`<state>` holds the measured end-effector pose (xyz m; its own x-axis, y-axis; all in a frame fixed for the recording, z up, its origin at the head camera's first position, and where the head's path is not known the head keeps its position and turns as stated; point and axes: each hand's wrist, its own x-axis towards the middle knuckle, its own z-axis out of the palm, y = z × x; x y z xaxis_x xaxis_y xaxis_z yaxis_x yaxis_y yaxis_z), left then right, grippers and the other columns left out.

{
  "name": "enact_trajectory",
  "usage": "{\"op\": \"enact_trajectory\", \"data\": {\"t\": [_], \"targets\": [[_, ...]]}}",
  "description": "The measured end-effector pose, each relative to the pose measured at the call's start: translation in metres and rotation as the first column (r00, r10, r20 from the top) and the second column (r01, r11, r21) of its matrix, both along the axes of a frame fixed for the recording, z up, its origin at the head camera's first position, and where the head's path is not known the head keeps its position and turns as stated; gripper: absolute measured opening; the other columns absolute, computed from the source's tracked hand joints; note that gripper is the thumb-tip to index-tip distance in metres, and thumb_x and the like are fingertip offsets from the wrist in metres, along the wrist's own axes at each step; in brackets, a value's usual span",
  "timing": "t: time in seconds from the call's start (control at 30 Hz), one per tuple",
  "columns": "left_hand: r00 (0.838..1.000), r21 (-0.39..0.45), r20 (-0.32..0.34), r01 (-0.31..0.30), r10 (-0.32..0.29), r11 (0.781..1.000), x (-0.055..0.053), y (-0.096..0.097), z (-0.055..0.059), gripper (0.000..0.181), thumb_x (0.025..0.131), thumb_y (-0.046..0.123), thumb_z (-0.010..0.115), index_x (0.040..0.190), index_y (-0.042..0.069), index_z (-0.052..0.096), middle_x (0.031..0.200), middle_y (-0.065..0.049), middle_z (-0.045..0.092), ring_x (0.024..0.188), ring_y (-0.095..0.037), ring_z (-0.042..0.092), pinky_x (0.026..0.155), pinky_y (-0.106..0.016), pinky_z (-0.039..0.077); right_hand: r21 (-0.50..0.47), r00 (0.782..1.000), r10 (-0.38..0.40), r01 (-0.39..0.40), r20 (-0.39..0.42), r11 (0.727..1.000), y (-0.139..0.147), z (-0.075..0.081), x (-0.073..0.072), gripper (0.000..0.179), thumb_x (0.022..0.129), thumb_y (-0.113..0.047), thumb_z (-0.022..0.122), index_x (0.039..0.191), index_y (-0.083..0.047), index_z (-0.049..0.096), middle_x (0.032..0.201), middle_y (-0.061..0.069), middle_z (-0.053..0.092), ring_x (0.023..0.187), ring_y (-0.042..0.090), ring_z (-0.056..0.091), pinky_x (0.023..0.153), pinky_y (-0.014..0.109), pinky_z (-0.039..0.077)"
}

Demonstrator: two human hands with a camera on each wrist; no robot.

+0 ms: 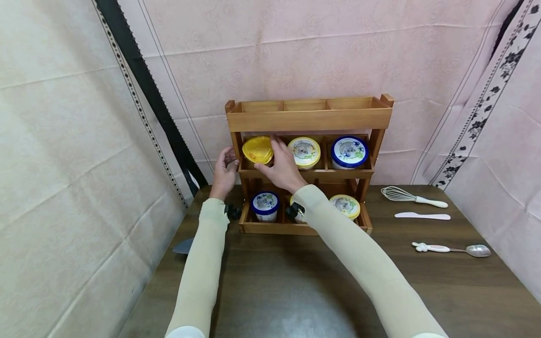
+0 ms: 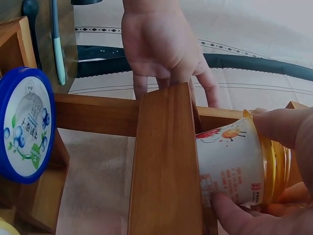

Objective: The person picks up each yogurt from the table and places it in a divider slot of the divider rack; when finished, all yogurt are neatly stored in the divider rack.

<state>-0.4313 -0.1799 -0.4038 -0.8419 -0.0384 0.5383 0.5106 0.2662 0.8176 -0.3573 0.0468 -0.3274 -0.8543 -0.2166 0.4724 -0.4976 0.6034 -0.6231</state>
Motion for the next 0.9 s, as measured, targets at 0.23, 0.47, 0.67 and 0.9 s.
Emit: {"op": "enact_trajectory", "data": {"t": [0.23, 0.47, 0.67, 0.9], "targets": [[1.000, 0.021, 0.005, 0.016, -0.016, 1.000, -0.001, 0.001, 0.000, 0.046, 0.108, 0.005, 0.058, 0.151, 0.017, 0.049, 0.138, -0.013, 0.054, 0.134, -0.031, 0.055, 0.122, -0.050, 0.041, -0.024, 1.000, 0.007, -0.007, 0.003, 1.000, 0.000, 0.001, -0.001, 0.102, 0.095, -0.040, 0.080, 0.169, -0.008, 0.019, 0.177, 0.013, 0.021, 0.163, 0.031, 0.023, 0.133, 0.045, 0.024], [1.000, 0.009, 0.006, 0.010, -0.010, 1.000, -0.003, 0.000, 0.000, 0.045, 0.108, 0.008, 0.058, 0.151, 0.021, 0.050, 0.136, -0.010, 0.055, 0.132, -0.028, 0.056, 0.121, -0.049, 0.043, -0.054, 0.999, 0.021, -0.024, -0.047, 0.998, 0.004, 0.003, 0.004, 0.098, 0.093, -0.040, 0.082, 0.168, -0.009, 0.026, 0.173, 0.011, 0.030, 0.157, 0.031, 0.034, 0.127, 0.045, 0.037], [1.000, 0.009, 0.012, 0.013, -0.014, 1.000, -0.003, 0.000, 0.001, 0.047, 0.108, 0.007, 0.058, 0.151, 0.023, 0.049, 0.137, -0.009, 0.054, 0.132, -0.028, 0.056, 0.120, -0.049, 0.045, -0.147, 0.997, 0.072, -0.075, -0.026, 0.986, 0.010, 0.005, 0.019, 0.091, 0.094, -0.037, 0.081, 0.166, -0.011, 0.031, 0.169, 0.010, 0.035, 0.148, 0.031, 0.047, 0.108, 0.043, 0.056], [1.000, -0.006, 0.017, -0.006, 0.007, 1.000, -0.001, -0.001, 0.004, 0.047, 0.108, 0.007, 0.057, 0.152, 0.022, 0.049, 0.138, -0.009, 0.055, 0.134, -0.029, 0.055, 0.120, -0.050, 0.044, -0.245, 0.993, 0.116, -0.117, -0.018, 0.962, 0.027, 0.009, 0.041, 0.080, 0.099, -0.038, 0.075, 0.165, -0.020, 0.034, 0.171, 0.002, 0.034, 0.155, 0.028, 0.041, 0.112, 0.044, 0.053]]}}
